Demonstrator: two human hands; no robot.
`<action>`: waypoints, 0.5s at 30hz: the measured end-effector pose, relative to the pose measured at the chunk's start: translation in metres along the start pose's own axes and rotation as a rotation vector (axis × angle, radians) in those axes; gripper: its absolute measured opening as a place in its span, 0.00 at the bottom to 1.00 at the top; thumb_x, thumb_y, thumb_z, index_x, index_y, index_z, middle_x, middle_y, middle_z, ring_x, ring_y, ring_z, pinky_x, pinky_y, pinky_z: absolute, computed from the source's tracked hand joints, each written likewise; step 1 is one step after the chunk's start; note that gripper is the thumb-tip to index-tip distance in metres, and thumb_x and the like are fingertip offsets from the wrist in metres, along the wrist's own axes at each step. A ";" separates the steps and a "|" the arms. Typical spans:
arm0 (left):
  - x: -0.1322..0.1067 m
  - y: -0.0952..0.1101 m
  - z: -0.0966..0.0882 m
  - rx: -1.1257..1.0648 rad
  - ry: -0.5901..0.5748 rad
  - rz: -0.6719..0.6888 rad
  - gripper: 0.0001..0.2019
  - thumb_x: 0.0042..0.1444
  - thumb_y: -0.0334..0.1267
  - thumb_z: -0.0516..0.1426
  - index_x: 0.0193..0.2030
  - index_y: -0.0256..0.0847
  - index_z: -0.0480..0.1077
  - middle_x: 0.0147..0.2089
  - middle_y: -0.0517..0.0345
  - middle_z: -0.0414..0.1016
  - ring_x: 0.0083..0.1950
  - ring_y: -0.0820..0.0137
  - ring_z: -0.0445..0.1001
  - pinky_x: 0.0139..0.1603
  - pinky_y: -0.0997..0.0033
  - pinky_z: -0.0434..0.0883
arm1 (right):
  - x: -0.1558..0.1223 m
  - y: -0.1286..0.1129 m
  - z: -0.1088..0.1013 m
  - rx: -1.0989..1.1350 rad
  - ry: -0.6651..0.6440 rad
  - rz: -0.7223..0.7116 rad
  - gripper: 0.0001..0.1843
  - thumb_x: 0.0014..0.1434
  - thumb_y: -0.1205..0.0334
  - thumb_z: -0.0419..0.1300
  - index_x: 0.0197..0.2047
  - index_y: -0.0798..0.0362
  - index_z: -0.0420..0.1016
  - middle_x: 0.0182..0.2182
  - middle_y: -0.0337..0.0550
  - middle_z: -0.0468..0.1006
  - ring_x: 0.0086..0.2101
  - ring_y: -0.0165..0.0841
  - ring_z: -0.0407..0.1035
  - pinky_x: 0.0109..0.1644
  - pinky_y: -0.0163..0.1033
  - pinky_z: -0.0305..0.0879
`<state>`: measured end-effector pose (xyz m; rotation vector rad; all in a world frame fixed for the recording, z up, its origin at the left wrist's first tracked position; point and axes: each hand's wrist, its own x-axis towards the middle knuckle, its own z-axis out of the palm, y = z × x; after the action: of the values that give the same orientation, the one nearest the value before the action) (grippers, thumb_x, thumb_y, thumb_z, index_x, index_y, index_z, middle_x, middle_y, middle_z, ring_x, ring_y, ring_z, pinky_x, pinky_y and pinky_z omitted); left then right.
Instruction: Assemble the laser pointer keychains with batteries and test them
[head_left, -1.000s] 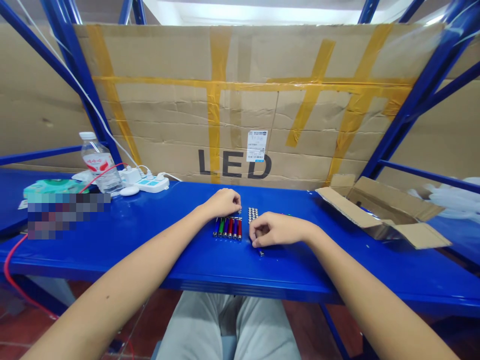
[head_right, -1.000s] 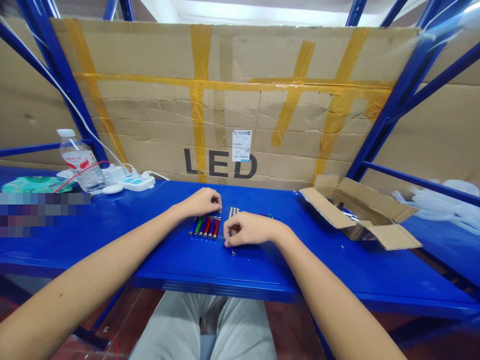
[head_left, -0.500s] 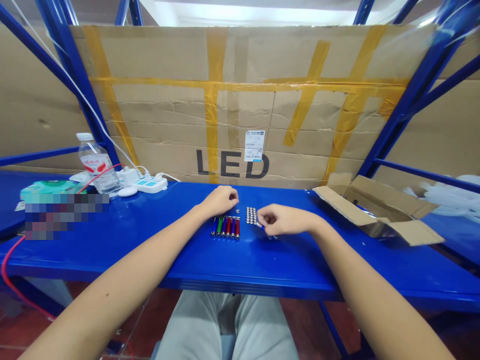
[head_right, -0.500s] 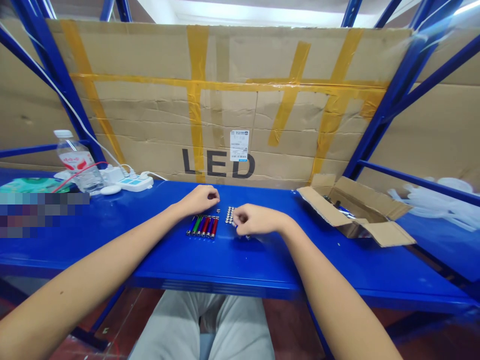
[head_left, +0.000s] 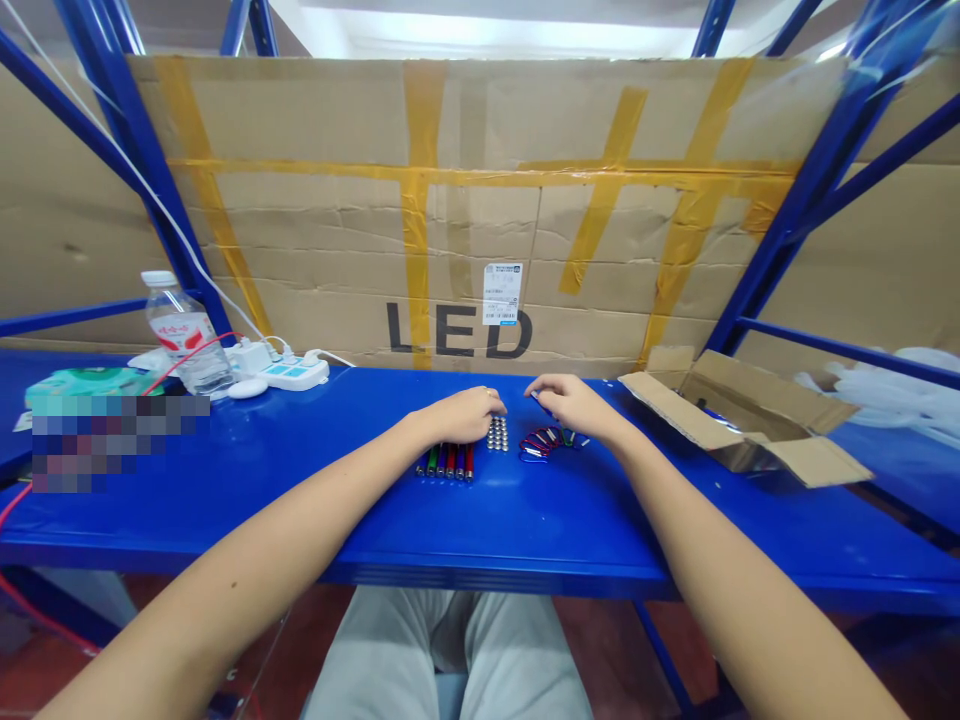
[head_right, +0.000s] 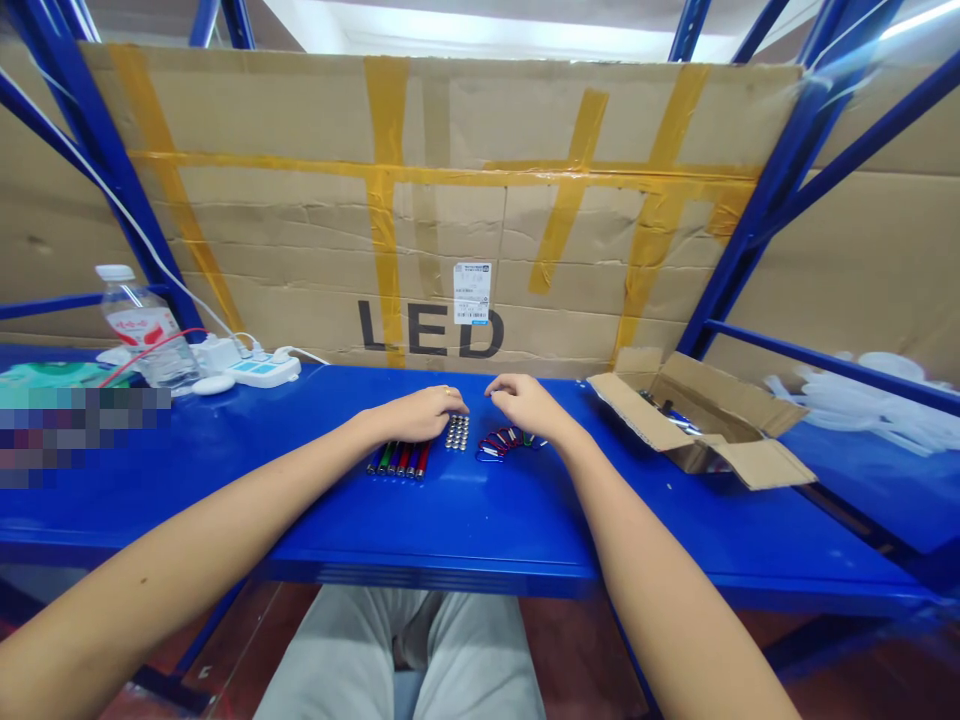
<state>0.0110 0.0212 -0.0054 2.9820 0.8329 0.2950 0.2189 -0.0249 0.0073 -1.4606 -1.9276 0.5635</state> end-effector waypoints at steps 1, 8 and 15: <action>0.001 0.000 0.001 0.008 0.000 0.002 0.25 0.53 0.23 0.45 0.53 0.37 0.74 0.54 0.48 0.74 0.57 0.64 0.71 0.59 0.66 0.65 | 0.000 -0.001 0.000 -0.006 0.014 -0.003 0.16 0.53 0.66 0.51 0.40 0.59 0.76 0.24 0.41 0.71 0.26 0.30 0.62 0.31 0.35 0.58; 0.004 -0.004 0.005 0.003 -0.044 0.017 0.25 0.52 0.22 0.45 0.51 0.35 0.76 0.55 0.49 0.75 0.56 0.65 0.72 0.60 0.69 0.65 | 0.000 0.003 0.001 0.005 0.044 -0.008 0.16 0.51 0.68 0.52 0.41 0.58 0.76 0.26 0.40 0.73 0.25 0.29 0.63 0.28 0.33 0.57; 0.006 -0.013 0.008 0.039 -0.036 -0.006 0.27 0.49 0.21 0.47 0.51 0.36 0.76 0.55 0.50 0.75 0.56 0.65 0.72 0.59 0.71 0.65 | 0.003 0.009 0.003 0.009 0.025 0.026 0.15 0.51 0.68 0.53 0.41 0.56 0.75 0.25 0.40 0.73 0.24 0.30 0.66 0.27 0.34 0.60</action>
<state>0.0113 0.0353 -0.0135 3.0102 0.8542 0.2267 0.2224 -0.0194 0.0004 -1.4819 -1.8873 0.5618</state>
